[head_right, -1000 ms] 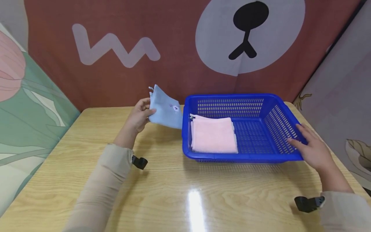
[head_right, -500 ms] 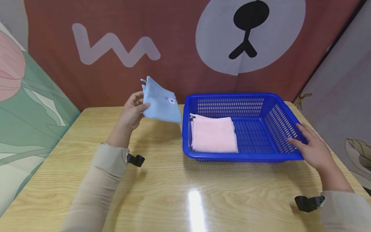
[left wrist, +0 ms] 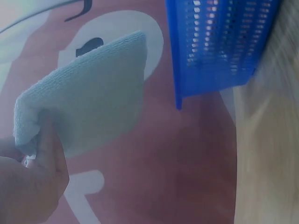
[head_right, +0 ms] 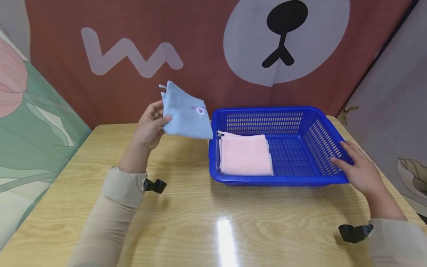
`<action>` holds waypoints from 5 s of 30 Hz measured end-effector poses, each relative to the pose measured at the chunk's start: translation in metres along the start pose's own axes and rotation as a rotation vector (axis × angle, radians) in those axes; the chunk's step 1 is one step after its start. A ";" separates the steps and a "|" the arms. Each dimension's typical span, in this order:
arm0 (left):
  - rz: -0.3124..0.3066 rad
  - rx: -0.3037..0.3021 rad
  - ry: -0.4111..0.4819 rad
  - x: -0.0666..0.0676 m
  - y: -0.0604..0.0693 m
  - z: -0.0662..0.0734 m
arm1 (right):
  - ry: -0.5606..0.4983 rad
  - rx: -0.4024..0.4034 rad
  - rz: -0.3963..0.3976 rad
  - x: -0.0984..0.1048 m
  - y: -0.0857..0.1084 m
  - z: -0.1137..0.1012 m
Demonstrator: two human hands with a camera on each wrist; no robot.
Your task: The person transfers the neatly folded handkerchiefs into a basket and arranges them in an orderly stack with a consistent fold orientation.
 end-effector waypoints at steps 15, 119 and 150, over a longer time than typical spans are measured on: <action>-0.106 -0.019 0.105 -0.028 0.016 -0.008 | -0.010 -0.007 0.001 0.000 0.000 -0.001; -0.258 -0.095 -0.552 -0.111 0.042 -0.080 | -0.001 0.004 -0.007 0.004 0.002 -0.005; -0.283 -0.137 -0.739 -0.090 0.047 -0.068 | 0.057 -0.018 0.030 0.006 0.006 0.002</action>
Point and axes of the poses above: each hand's wrist, its own y-axis away from the middle knuckle, its own x-axis out of the back of the hand, z = x × y, the point moved 5 cm from there along -y, towards the middle knuckle, and after that the axes turned 11 degrees about z, right-handed, at the moved point
